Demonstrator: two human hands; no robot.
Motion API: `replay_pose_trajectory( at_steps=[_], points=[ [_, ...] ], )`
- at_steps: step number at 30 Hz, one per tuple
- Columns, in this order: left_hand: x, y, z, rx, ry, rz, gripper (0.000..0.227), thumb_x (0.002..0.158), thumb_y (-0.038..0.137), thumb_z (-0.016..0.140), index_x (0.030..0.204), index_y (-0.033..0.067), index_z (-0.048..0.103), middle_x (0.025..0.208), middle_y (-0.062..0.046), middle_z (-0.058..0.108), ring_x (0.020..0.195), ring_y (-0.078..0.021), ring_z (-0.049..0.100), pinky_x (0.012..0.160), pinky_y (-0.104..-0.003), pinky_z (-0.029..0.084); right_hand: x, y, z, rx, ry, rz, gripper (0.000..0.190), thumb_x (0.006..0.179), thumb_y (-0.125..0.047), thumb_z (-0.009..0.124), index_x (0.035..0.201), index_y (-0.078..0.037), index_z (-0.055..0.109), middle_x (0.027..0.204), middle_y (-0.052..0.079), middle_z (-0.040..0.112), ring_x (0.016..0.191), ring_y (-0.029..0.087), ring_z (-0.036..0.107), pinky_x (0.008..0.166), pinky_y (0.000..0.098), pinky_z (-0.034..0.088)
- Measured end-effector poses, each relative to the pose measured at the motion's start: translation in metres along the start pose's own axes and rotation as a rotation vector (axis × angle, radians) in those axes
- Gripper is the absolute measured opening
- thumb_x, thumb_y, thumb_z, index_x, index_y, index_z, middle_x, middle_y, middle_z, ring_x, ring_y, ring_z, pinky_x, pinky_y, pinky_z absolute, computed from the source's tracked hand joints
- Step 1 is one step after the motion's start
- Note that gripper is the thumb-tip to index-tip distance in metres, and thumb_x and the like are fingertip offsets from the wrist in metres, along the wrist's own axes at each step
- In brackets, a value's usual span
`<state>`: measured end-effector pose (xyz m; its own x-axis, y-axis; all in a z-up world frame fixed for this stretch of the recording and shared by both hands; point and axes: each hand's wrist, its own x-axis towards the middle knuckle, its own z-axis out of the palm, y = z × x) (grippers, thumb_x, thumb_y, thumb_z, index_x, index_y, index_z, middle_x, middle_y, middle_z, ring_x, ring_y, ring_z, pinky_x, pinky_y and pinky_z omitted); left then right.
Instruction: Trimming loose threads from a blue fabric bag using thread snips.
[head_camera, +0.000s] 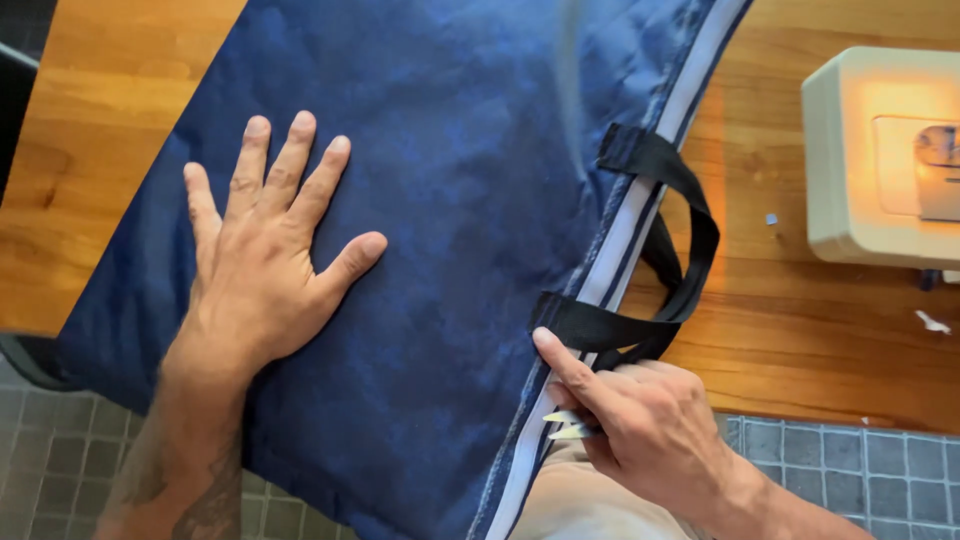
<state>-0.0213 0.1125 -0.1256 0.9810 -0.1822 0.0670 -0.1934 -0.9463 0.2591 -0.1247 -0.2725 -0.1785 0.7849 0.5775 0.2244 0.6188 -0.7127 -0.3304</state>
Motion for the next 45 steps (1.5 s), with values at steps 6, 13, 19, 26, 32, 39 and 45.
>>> replay_pose_trajectory(
  at_steps=[6,13,19,26,32,39,45],
  points=[
    [-0.001,-0.002,0.001,0.007,0.023,0.025,0.094,0.110,0.080,0.044,0.187,0.0260,0.036,0.197,-0.004,0.021,0.180,-0.0354,0.006,0.131,-0.085,-0.003,-0.002,-0.017,0.003,0.019,-0.211,-0.054,0.092,0.092,-0.020,0.071,0.180,-0.023,0.046,0.065,-0.007,0.072,0.053,0.027,0.072,0.051,0.0493,0.054],
    [-0.003,-0.002,0.005,0.024,0.045,0.039,0.093,0.111,0.079,0.047,0.187,0.0251,0.038,0.197,-0.005,0.023,0.180,-0.0354,0.008,0.130,-0.088,0.000,-0.024,-0.032,0.031,0.122,-0.217,-0.272,0.063,0.118,-0.034,0.060,0.177,-0.012,0.051,0.058,-0.008,0.059,0.044,0.019,0.062,0.046,0.0452,0.052],
    [-0.002,-0.001,0.003,0.016,0.032,0.031,0.094,0.110,0.079,0.045,0.187,0.0260,0.037,0.197,-0.003,0.021,0.180,-0.0348,0.007,0.131,-0.087,-0.001,-0.016,-0.022,0.017,0.066,-0.205,-0.070,0.087,0.099,-0.020,0.071,0.181,-0.021,0.042,0.067,-0.006,0.072,0.051,0.025,0.070,0.049,0.0513,0.054],
    [0.000,-0.002,0.005,0.024,0.033,0.024,0.094,0.107,0.079,0.046,0.186,0.0277,0.038,0.197,-0.003,0.023,0.180,-0.0348,0.008,0.130,-0.086,0.000,-0.022,-0.028,0.030,0.071,-0.400,-0.041,0.091,0.101,-0.036,0.071,0.185,-0.025,0.036,0.063,0.001,0.074,0.046,0.034,0.072,0.041,0.0572,0.050],
    [0.002,0.000,0.003,0.026,0.008,-0.003,0.096,0.105,0.082,0.043,0.185,0.0275,0.038,0.197,-0.002,0.022,0.181,-0.0328,0.006,0.130,-0.084,-0.002,0.006,-0.021,0.000,-0.169,-0.068,0.068,0.076,0.105,-0.030,0.067,0.177,-0.017,0.049,0.057,-0.003,0.063,0.042,0.024,0.064,0.042,0.0529,0.048],
    [0.004,-0.006,0.009,0.061,0.019,-0.019,0.095,0.102,0.081,0.046,0.184,0.0318,0.039,0.197,0.000,0.024,0.181,-0.0329,0.009,0.131,-0.083,0.001,0.018,0.014,-0.013,-0.323,-0.031,0.440,0.062,0.108,-0.054,0.067,0.167,-0.037,0.064,0.056,0.004,0.076,0.050,0.036,0.075,0.045,0.0564,0.052],
    [0.004,-0.009,0.012,0.074,0.014,-0.034,0.096,0.102,0.082,0.044,0.183,0.0324,0.038,0.197,0.002,0.025,0.182,-0.0297,0.008,0.132,-0.082,0.001,0.016,0.021,-0.022,-0.358,0.180,0.626,0.073,0.112,-0.066,0.055,0.174,-0.030,0.062,0.084,0.006,0.069,0.055,0.044,0.068,0.048,0.0633,0.054]
  ],
)
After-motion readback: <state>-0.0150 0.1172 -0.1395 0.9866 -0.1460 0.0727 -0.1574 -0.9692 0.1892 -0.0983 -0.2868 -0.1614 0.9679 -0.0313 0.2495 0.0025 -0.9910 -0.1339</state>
